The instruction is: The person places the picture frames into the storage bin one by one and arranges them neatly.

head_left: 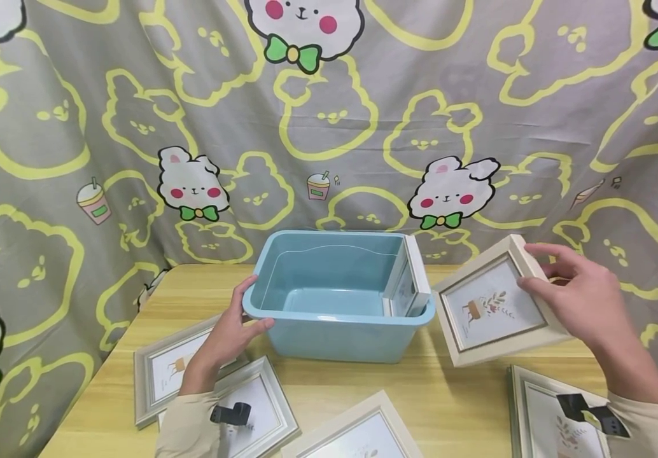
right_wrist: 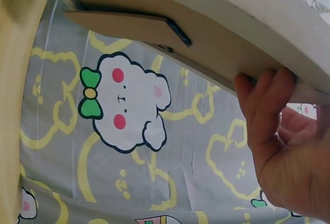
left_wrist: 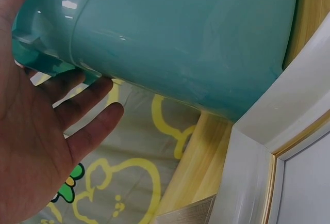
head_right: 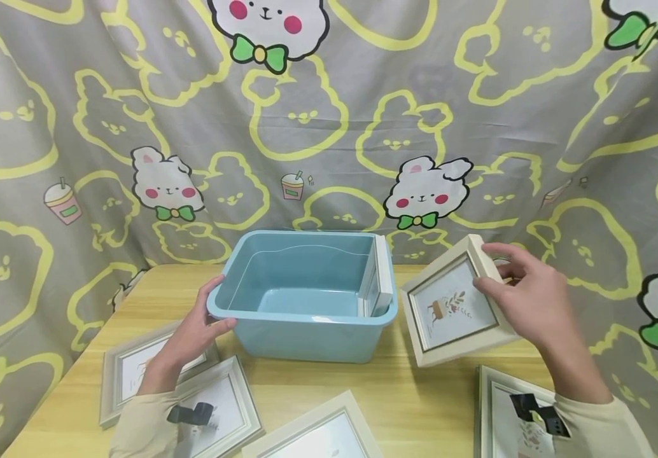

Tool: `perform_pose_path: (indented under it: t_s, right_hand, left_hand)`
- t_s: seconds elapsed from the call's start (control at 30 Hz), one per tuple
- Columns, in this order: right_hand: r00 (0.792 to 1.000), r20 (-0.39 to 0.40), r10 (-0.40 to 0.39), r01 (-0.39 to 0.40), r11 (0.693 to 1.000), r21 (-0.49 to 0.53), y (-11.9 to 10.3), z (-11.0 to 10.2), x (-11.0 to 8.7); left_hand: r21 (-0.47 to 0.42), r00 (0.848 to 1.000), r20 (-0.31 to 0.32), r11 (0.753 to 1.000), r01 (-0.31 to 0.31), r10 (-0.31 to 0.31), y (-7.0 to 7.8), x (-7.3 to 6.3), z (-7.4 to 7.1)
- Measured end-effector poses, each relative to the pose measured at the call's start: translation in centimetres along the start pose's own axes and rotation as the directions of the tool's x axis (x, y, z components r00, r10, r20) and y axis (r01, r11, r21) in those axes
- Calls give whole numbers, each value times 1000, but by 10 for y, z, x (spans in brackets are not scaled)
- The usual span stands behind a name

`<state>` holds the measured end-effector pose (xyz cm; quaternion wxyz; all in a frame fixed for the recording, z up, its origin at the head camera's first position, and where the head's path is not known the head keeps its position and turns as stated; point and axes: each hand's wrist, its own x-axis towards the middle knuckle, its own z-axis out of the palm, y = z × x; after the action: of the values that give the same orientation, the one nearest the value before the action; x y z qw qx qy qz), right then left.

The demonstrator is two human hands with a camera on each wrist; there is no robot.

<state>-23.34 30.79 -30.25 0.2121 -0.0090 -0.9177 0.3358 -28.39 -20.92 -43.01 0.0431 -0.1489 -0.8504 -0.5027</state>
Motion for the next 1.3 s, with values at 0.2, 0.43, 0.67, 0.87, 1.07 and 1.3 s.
perform_pose_path:
  t_s: [0.2, 0.43, 0.67, 0.87, 1.07, 1.3]
  right_hand:
    - [992, -77, 103, -93, 988, 124, -6, -6, -1]
    - [981, -156, 118, -85, 975, 204, -12, -11, 4]
    - [959, -221, 177, -94, 935, 341, -18, -16, 9]
    - [921, -268, 282, -130, 872, 472, -27, -19, 15]
    - [884, -330, 331, -60, 781, 622, -34, -21, 19]
    - [875, -348, 338, 43, 661, 749, -38, -22, 20]
  left_hand:
    - [-5, 1000, 1, 1000, 3, -3, 2, 0, 0]
    - [-10, 1000, 3, 1000, 3, -3, 2, 0, 0]
    - [-17, 1000, 4, 1000, -4, 5, 1, 2, 1]
    - [-20, 1000, 4, 1000, -3, 3, 1, 1, 1]
    - [-20, 1000, 4, 1000, -8, 8, 0, 1, 1]
    - [-14, 1000, 7, 1000, -7, 7, 1, 0, 0]
